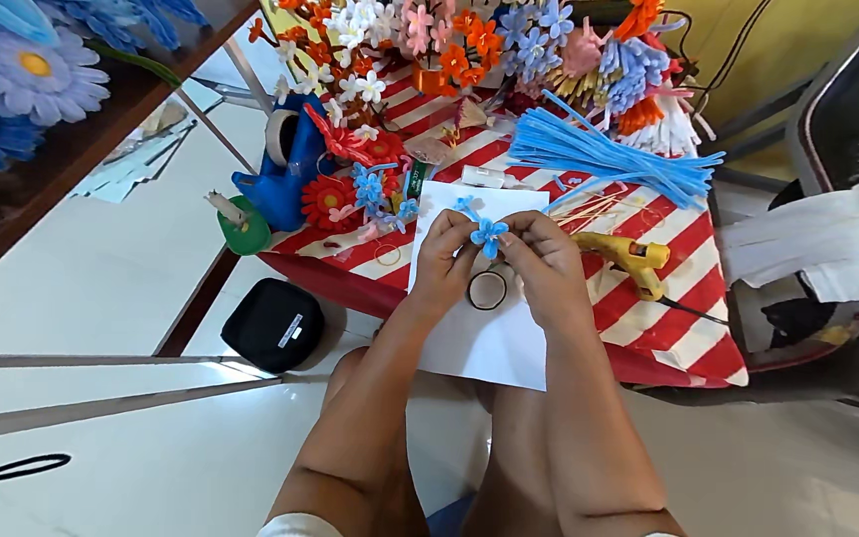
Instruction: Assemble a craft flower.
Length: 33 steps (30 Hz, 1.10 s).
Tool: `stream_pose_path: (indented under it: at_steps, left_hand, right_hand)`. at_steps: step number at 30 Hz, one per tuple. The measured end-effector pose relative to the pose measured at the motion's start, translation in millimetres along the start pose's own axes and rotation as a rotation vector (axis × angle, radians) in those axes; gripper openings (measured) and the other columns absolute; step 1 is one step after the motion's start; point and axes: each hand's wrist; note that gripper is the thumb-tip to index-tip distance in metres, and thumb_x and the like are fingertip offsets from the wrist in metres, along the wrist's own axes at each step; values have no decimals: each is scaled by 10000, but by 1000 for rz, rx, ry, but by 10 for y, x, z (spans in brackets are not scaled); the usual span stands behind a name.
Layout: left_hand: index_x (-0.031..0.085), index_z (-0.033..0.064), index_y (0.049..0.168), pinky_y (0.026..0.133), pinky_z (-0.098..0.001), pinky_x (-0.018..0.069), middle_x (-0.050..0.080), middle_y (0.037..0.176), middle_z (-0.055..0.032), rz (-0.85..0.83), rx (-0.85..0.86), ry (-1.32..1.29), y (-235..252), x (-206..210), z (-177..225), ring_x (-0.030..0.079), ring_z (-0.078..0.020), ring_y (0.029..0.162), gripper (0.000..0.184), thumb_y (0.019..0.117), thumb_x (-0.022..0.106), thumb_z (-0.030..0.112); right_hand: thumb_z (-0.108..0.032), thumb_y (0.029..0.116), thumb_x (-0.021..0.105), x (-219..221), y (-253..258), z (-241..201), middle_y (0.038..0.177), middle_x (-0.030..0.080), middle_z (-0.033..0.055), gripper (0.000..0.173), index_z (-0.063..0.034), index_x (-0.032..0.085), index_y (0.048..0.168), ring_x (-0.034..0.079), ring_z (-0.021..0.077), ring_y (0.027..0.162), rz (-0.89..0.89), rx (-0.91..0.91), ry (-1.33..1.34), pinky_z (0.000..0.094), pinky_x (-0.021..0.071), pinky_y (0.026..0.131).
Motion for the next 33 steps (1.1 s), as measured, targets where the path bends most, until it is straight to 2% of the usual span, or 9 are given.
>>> stream_pose_path:
  at_steps: [7, 11, 16, 20, 23, 25, 28, 30, 33]
  left_hand:
    - [687, -51, 1003, 827, -176, 487, 543, 959, -70, -1, 22, 25, -36, -49, 34, 548, -56, 902, 144, 985, 550, -10]
    - [691, -62, 997, 836, -175, 485, 547, 955, -78, -1, 17, 47, -39, -113, 70, 551, -61, 907, 135, 981, 570, -7]
    - [713, -76, 993, 810, -177, 497, 578, 939, -97, 53, -75, 154, -43, -206, 121, 569, -69, 869, 141, 950, 587, -29]
    - [621, -43, 1317, 750, -263, 550, 621, 1127, -172, 180, -273, 234, -84, -353, 143, 627, -128, 843, 342, 984, 579, 21]
    - [510, 31, 1383, 837, -272, 544, 604, 1147, -27, 486, -325, 70, -102, -542, 111, 620, -70, 952, 369, 1027, 550, 119]
    - [455, 90, 1328, 833, -274, 544, 585, 1099, 44, 706, -357, -73, -59, -640, 108, 617, -45, 949, 319, 1023, 536, 136]
    - [440, 98, 1316, 804, -278, 527, 538, 1104, 1, 923, -470, -179, 32, -707, 110, 593, -77, 922, 296, 1029, 502, 131]
    - [468, 94, 1295, 804, -269, 519, 546, 1114, -7, 925, -529, -209, 41, -711, 119, 592, -81, 928, 261, 1036, 494, 116]
    - [502, 93, 1247, 769, -243, 527, 571, 1080, -2, 885, -561, -220, 53, -690, 135, 603, -67, 896, 210, 1038, 488, 99]
  right_hand:
    - [-80, 931, 666, 62, -20, -37, 837, 641, -60, 128, -75, 629, 1053, 613, -11, 710, 4, 0, -45, 156, 536, 663]
    - [-111, 1013, 560, 72, -9, -44, 847, 642, -61, 86, -79, 633, 1046, 625, -3, 728, -6, -7, -39, 174, 550, 681]
    - [-23, 961, 583, 233, 31, -11, 796, 618, -38, 62, -36, 621, 1008, 599, -8, 666, 35, -2, -112, 164, 537, 645]
    - [-51, 983, 588, 422, 93, 67, 816, 617, 29, 77, -3, 625, 1030, 575, 28, 647, 54, -29, -203, 191, 516, 614]
    - [-61, 984, 600, 548, 169, 58, 814, 629, 62, 80, -4, 632, 1029, 565, 57, 622, 51, -56, -278, 203, 493, 580]
    - [-60, 980, 602, 639, 245, 62, 822, 632, 80, 82, 5, 636, 1016, 568, 85, 647, 39, -34, -295, 233, 490, 604]
    - [-70, 959, 615, 790, 449, 156, 850, 653, 87, 102, 16, 665, 978, 598, 111, 694, 38, -1, -335, 281, 515, 660]
    - [-66, 949, 620, 898, 586, 192, 935, 666, 139, 122, 23, 697, 980, 622, 202, 788, 40, 15, -432, 375, 521, 725]
    - [-51, 932, 644, 1017, 807, 301, 1060, 669, 220, 142, 28, 739, 1002, 633, 353, 1051, 13, 17, -602, 506, 509, 926]
Point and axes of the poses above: each hand's wrist, its own y-axis towards the middle knuckle, its own x-axis out of the palm, z = x × y
